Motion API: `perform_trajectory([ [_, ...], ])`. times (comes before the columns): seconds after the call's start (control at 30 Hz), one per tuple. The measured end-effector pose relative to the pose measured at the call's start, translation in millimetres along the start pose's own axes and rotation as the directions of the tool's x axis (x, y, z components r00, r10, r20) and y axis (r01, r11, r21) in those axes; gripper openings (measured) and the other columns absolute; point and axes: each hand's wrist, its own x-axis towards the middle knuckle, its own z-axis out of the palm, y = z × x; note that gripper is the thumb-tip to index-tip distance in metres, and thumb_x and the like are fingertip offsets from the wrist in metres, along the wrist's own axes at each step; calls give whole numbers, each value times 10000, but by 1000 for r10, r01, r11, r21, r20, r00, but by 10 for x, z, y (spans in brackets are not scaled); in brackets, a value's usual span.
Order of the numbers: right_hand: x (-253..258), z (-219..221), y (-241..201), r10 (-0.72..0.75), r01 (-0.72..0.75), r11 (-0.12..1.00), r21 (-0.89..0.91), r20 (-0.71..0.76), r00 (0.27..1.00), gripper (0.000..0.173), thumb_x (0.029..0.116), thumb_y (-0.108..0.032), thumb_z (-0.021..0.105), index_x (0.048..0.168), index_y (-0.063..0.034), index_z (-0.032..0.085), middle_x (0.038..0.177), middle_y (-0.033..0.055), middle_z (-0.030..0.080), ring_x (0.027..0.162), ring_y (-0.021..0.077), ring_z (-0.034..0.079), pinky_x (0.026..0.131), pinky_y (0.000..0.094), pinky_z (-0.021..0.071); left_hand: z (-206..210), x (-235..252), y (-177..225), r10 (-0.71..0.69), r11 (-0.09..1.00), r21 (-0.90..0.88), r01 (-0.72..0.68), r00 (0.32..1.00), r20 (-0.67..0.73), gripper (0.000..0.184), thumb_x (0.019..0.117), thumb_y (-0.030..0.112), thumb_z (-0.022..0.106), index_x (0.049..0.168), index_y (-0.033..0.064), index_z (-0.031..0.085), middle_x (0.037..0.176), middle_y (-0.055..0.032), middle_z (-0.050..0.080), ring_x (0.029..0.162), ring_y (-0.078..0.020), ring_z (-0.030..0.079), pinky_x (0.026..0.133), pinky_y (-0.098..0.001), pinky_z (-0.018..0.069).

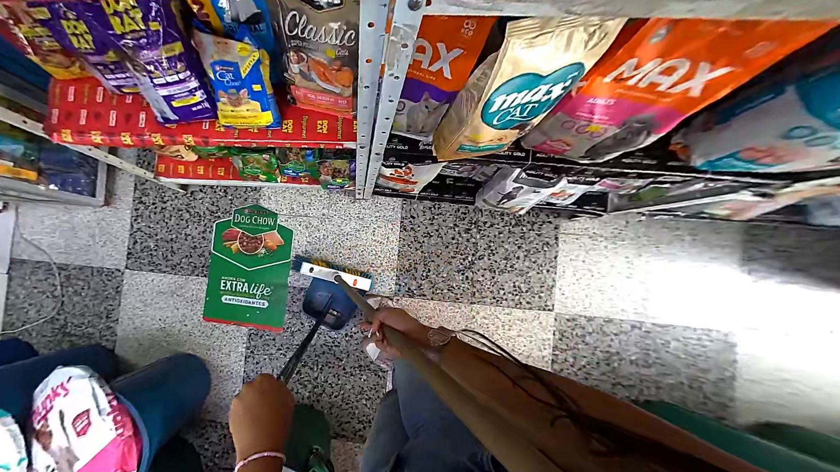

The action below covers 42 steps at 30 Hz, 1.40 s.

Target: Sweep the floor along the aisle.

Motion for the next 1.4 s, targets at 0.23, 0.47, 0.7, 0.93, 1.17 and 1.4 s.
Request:
perform_trajectory([
  [0.23, -305, -570, -388, -37, 44, 997, 59, -104, 994, 124, 1009, -36, 405, 949, -70, 508, 596, -37, 449, 410, 4, 403, 378, 133, 355, 45, -52, -84, -5, 998, -67, 6, 1000, 6, 395, 1083, 270, 455, 1133, -40, 694, 1210, -251, 680, 1208, -393, 634, 994, -555, 494],
  [0.47, -36, -650, -448, 0, 35, 968, 249, -138, 990, 160, 1022, -33, 361, 918, -72, 475, 567, -37, 449, 389, -2, 392, 364, 128, 339, 59, 19, -127, 20, 999, -48, -23, 998, -55, 360, 1074, 242, 463, 1104, -6, 722, 1140, -223, 715, 1137, -391, 671, 946, -562, 512],
  [0.7, -73, 141, -7, 65, -63, 997, 42, -51, 997, 72, 976, 34, 445, 969, -33, 467, 616, 18, 477, 394, 55, 414, 375, 181, 387, 29, 13, -64, 35, 999, -34, -36, 999, -24, 350, 1072, 238, 470, 1140, -9, 708, 1186, -233, 696, 1178, -391, 649, 977, -562, 497],
  [0.93, -455, -345, -336, -47, 49, 999, 19, -108, 993, 154, 1027, -21, 375, 932, -61, 490, 577, -32, 439, 393, 7, 384, 369, 136, 342, 147, 8, -354, 45, 995, -82, -49, 998, -44, 347, 1069, 235, 481, 1161, -15, 705, 1217, -235, 686, 1202, -386, 637, 1003, -564, 483],
  [1.17, -41, -678, -305, -49, 56, 998, 32, -204, 978, 149, 1025, -47, 387, 971, -46, 526, 582, -25, 450, 401, 20, 408, 372, 139, 354, 104, 79, -359, 57, 994, -82, -68, 989, -135, 308, 1049, 232, 538, 1069, -8, 731, 1108, -227, 712, 1108, -402, 669, 933, -577, 507],
  [1.4, -158, 148, 369, 6, -5, 1000, 29, -26, 1000, 88, 966, 38, 438, 945, -30, 491, 606, 5, 468, 408, 48, 427, 378, 175, 388, 125, 105, -288, 82, 991, -84, -100, 977, -198, 275, 1028, 187, 560, 1065, -31, 724, 1118, -268, 696, 1121, -434, 656, 941, -610, 499],
])
